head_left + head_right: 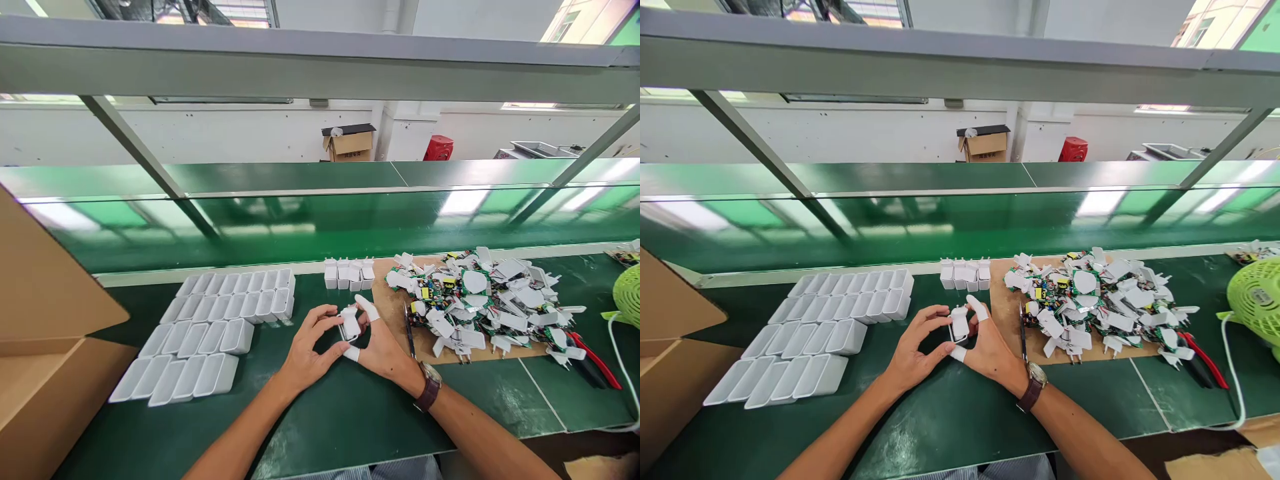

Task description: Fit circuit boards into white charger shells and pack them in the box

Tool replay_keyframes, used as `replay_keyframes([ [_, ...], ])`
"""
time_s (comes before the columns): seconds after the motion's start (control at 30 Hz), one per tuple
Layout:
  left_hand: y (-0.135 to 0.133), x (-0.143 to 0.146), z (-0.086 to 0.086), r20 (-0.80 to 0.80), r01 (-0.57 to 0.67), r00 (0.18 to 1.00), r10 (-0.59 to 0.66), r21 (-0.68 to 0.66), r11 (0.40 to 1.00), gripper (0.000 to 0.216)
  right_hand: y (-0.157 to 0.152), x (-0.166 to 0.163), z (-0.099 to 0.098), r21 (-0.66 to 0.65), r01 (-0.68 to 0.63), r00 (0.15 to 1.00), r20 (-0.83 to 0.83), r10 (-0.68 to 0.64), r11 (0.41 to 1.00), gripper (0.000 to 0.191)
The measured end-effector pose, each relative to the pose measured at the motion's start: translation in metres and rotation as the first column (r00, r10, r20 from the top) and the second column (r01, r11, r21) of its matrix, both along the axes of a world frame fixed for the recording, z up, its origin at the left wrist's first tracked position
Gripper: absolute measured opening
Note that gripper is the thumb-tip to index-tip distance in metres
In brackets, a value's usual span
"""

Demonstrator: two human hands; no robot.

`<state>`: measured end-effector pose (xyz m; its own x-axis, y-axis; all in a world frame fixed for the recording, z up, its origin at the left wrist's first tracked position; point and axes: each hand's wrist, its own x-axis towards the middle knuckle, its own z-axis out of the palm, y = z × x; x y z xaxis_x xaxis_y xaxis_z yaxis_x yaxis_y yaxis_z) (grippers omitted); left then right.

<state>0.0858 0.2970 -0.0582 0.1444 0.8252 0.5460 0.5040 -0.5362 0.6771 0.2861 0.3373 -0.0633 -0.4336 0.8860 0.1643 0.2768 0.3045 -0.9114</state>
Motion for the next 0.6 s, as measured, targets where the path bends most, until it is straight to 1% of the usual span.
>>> replay_keyframes([
  [0.07,0.0,0.002,0.0,0.025,0.021,0.999,-0.021,-0.018,1.0,0.025,0.001,-0.001,-0.002,-0.051,-0.112,0.994,0.013,0.112,0.992,0.094],
  [0.13,0.0,0.005,-0.001,0.058,0.033,0.998,-0.03,-0.065,0.997,0.026,0.001,-0.001,-0.002,-0.089,-0.18,0.982,0.04,0.184,0.98,0.092],
  [0.23,-0.001,0.009,-0.003,0.061,0.049,0.997,-0.043,-0.1,0.994,0.025,0.001,-0.001,0.004,-0.091,-0.175,0.979,0.085,0.183,0.98,0.092],
  [0.33,-0.001,0.009,-0.001,0.057,0.073,0.996,-0.069,-0.078,0.994,0.018,0.0,0.0,0.01,-0.087,-0.167,0.978,0.114,0.176,0.982,0.094],
  [0.4,0.0,0.006,0.002,0.052,0.096,0.994,-0.093,-0.064,0.993,0.019,-0.001,0.001,0.012,-0.094,-0.157,0.974,0.151,0.17,0.983,0.094],
  [0.5,0.003,0.0,0.008,-0.01,0.157,0.987,-0.158,-0.036,0.987,0.019,-0.002,0.002,0.015,-0.092,-0.154,0.969,0.181,0.168,0.984,0.094],
  [0.6,0.005,-0.003,0.01,-0.058,0.193,0.979,-0.194,-0.01,0.981,0.015,-0.002,0.002,0.017,-0.071,-0.16,0.974,0.153,0.17,0.985,0.095],
])
